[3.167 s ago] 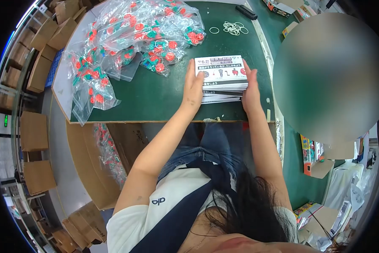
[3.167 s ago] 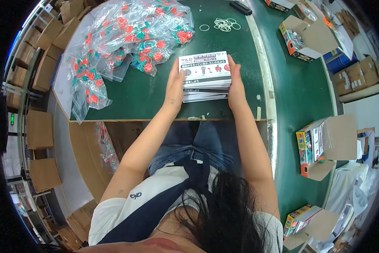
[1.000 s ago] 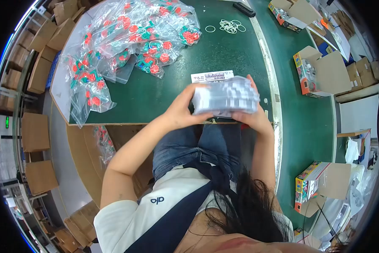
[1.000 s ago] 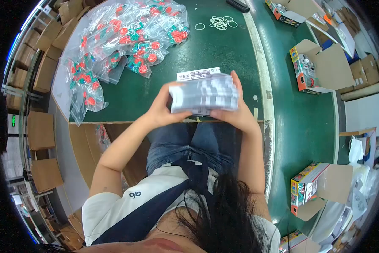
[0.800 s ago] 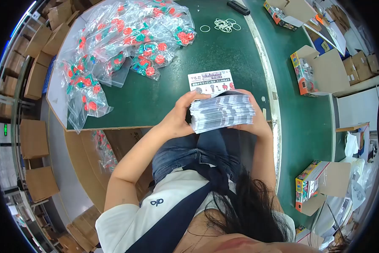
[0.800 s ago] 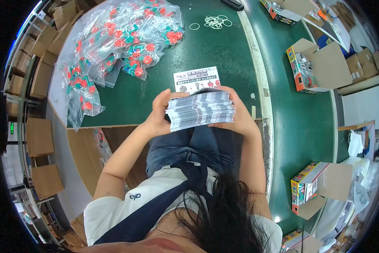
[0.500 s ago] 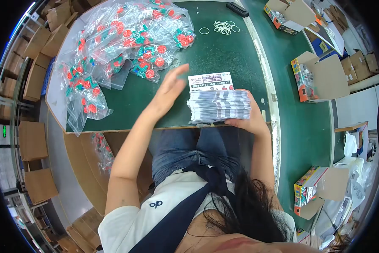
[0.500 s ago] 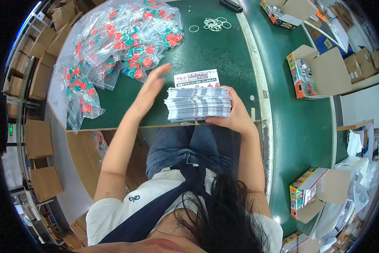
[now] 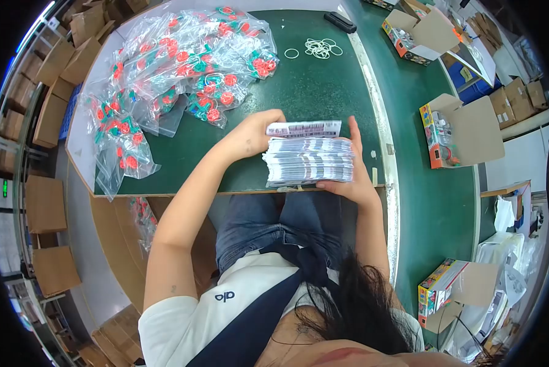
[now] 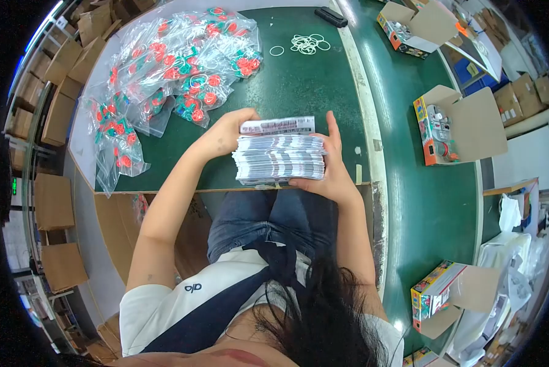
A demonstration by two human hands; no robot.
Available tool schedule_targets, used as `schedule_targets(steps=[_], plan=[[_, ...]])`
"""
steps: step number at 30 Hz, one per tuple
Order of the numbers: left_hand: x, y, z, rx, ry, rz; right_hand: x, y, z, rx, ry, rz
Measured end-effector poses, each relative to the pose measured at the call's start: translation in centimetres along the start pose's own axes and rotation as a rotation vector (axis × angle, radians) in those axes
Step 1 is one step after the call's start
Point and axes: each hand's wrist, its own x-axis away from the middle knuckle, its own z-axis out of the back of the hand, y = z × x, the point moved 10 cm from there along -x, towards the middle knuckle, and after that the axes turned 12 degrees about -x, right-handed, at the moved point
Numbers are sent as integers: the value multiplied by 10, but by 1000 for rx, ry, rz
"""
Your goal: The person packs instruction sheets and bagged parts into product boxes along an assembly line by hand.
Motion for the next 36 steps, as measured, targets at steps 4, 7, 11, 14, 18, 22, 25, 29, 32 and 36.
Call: schedule_targets(steps=[4, 7, 11, 14, 18, 22, 25, 29, 32, 36], plan=[[13, -7, -9, 504, -35, 73, 5, 28, -3, -268, 4, -146], [24, -3, -18, 917, -14, 40, 7, 36, 6, -251, 156, -226], [43, 11, -32, 1125, 120, -125, -1, 24, 0, -398, 134, -265], [50, 16, -32, 557, 313, -183, 2, 40, -5, -332, 67, -294], [47, 3, -35, 495, 379, -40, -6, 22, -3, -186, -23, -168], [50, 13, -21, 417, 372, -122, -14, 8, -11, -191, -82, -43], [51, 17, -17, 591, 439, -187, -16, 5, -16, -226, -99, -12], [54, 0, -25, 421, 413, -69, -14, -5, -7, -159, -30, 42], [53, 1, -25, 401, 399, -73, -21, -49, 16, 24, 128, 185], [55, -2, -31, 499, 422, -32, -27, -109, -26, 881, 17, 183]])
